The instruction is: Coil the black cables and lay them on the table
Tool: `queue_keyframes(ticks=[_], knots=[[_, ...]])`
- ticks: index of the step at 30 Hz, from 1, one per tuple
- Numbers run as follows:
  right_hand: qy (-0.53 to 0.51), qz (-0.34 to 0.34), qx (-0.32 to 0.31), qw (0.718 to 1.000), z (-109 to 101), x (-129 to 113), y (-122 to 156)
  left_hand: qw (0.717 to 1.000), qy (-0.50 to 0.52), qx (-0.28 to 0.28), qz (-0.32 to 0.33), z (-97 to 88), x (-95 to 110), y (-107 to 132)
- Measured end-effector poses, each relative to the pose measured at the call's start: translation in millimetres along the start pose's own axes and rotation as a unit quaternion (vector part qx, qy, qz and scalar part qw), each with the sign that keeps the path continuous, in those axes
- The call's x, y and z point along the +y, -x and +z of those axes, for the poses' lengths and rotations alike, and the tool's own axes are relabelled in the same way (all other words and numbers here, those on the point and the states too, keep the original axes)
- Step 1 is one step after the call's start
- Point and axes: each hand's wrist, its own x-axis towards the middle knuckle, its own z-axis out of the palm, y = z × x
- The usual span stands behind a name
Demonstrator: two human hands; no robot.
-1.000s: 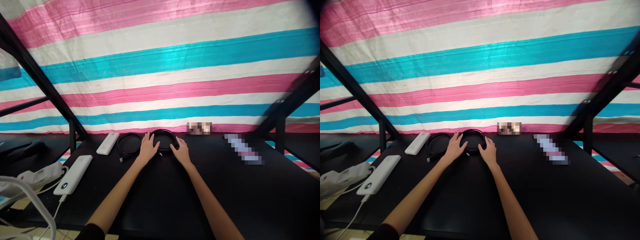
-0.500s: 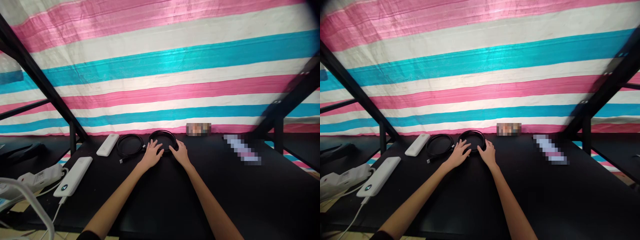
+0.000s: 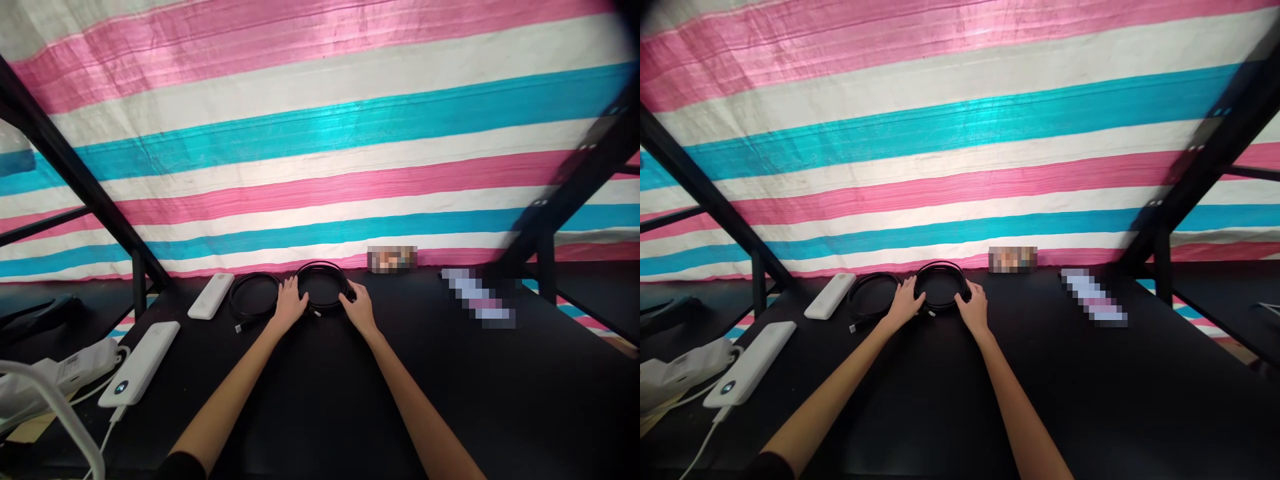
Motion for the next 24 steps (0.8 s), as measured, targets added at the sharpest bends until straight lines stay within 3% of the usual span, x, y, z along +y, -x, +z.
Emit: queue_keyframes(ticks=[7,14,24], knots=[[0.0,-0.006,0.02,1.0,1,-4,4,0.997,-0.051,0.028,0.053,-12.9,12,-34],[0.027,-0.003,0.018,0.999,-1,-7,1,0.992,-0.103,-0.006,0.066,-10.4,25,-78],[-0.015,-0.017,0.028,0.999,1,-3,-7,0.989,-0.124,-0.059,0.058,-9.9,27,-88]])
